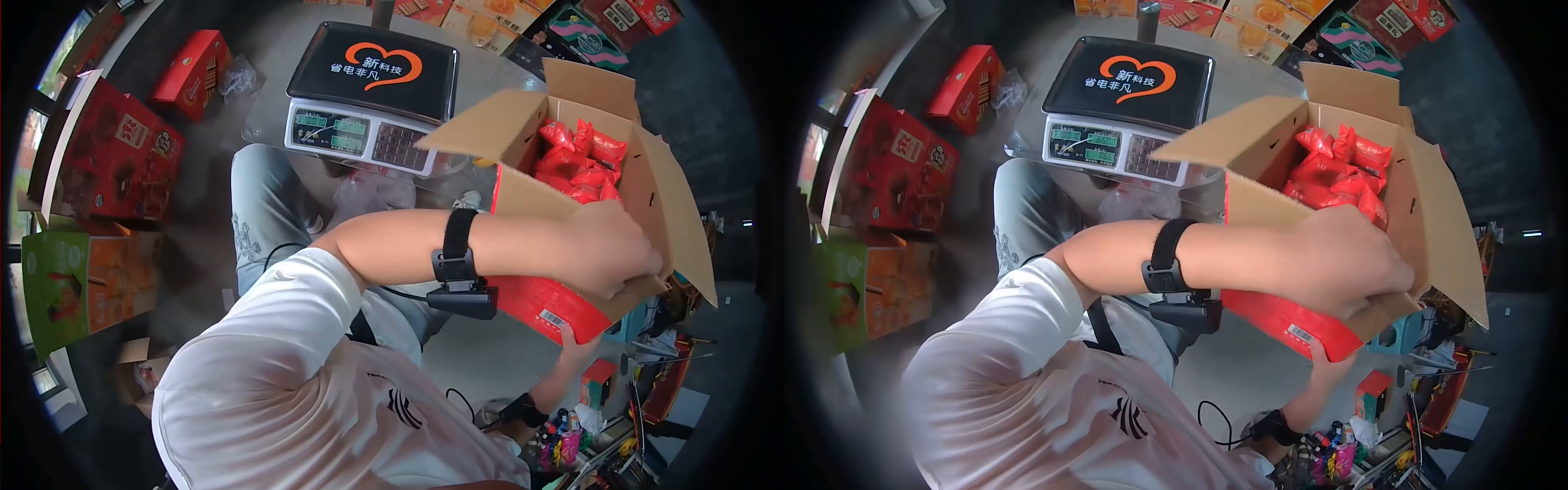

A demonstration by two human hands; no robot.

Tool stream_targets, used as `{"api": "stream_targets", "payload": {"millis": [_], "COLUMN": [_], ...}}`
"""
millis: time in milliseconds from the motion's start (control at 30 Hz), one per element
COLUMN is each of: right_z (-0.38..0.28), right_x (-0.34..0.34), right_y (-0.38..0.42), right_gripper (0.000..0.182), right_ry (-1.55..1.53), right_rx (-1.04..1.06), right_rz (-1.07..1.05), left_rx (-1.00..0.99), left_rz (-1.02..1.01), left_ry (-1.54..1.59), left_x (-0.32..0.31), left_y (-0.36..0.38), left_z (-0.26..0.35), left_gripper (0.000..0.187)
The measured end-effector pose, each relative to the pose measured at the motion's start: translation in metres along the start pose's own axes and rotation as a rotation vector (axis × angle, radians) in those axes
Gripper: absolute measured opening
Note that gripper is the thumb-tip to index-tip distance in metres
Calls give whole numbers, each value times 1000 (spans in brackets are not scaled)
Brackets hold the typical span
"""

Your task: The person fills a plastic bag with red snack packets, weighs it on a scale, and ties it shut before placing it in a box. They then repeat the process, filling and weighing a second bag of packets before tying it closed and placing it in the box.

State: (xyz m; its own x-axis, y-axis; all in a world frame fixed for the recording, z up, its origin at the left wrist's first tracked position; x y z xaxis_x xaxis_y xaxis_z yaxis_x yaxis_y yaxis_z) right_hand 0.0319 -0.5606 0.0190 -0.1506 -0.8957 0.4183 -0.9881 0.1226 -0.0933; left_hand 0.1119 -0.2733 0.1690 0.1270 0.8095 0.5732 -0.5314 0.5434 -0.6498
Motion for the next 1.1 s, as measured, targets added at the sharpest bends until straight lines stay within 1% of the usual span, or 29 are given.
{"api": "stream_targets", "payload": {"millis": [67, 100, 167, 200, 267, 300, 367, 433, 500, 567, 633, 667, 700, 733, 767, 800, 833, 867, 900, 933, 967, 1000, 1067, 1100], "right_z": [-17, -24, -58, -73, -98, -101, -107, -119, -126, -132, -138, -141, -144, -148, -160, -159, -166, -173, -175, -178, -182, -188, -203, -203], "right_x": [13, 19, 12, 9, -3, -2, -3, -4, -1, -1, -6, -7, -9, -11, -14, -9, -16, -21, -24, -26, -29, -34, -50, -58], "right_y": [-7, -10, -29, -36, -45, -49, -63, -77, -96, -114, -122, -125, -131, -139, -145, -158, -163, -167, -173, -179, -184, -187, -184, -185], "right_gripper": [88, 88, 94, 94, 96, 96, 98, 97, 96, 92, 91, 89, 85, 81, 69, 62, 61, 60, 60, 59, 58, 58, 54, 54], "right_ry": [100, 110, 165, 176, 99, 109, 241, 289, 332, 657, 609, 562, 404, 244, 255, 300, 283, 269, 271, 381, 490, 497, 620, 620], "right_rx": [90, 94, 153, 153, 208, 213, 237, 250, 255, 389, 348, 299, 270, 243, 250, 307, 280, 254, 256, 302, 349, 355, 432, 433], "right_rz": [-86, -65, -179, -159, -326, -324, -408, -418, -419, -492, -523, -554, -578, -595, -592, -570, -565, -561, -562, -562, -564, -574, -595, -601], "left_rx": [-12, -33, 89, 70, 164, 210, 213, 227, 301, 318, 325, 357, 392, 394, 337, 279, 306, 306, 293, 277, 275, 262, 252, 259], "left_rz": [88, 90, 163, 163, 239, 255, 307, 359, 462, 498, 539, 485, 428, 429, 508, 584, 522, 521, 581, 646, 659, 688, 723, 818], "left_ry": [15, 26, 53, 66, 96, 137, 165, 193, 355, 428, 493, 523, 559, 572, 671, 767, 846, 847, 871, 896, 895, 919, 937, 961], "left_x": [0, 0, 4, 4, 6, 3, 0, -7, -18, -25, -21, -18, -19, -27, -35, -41, -40, -42, -44, -45, -44, -42, -38, -37], "left_y": [6, 9, 15, 18, 27, 31, 36, 43, 50, 56, 58, 60, 60, 60, 61, 63, 66, 66, 66, 66, 67, 69, 69, 69], "left_z": [-7, -9, -21, -23, -29, -35, -45, -62, -82, -92, -100, -101, -102, -106, -113, -121, -121, -124, -129, -132, -138, -146, -154, -157], "left_gripper": [17, 17, 20, 20, 23, 27, 28, 30, 31, 31, 30, 30, 30, 30, 31, 32, 32, 32, 31, 30, 30, 29, 29, 25]}}
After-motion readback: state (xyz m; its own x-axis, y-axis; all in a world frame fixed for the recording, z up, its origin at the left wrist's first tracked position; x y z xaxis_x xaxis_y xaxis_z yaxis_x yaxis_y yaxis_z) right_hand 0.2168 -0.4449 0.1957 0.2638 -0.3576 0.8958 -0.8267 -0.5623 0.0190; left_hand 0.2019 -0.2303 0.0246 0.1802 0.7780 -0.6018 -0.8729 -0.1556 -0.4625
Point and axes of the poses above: each hand's wrist, its own y-axis away from the middle knuckle, its own x-axis out of the back of the hand, z = x × y, the point moved 3 cm from there along -y, towards the middle knuckle, and after that the axes turned 8 degrees about -z, right-handed, at the moved point
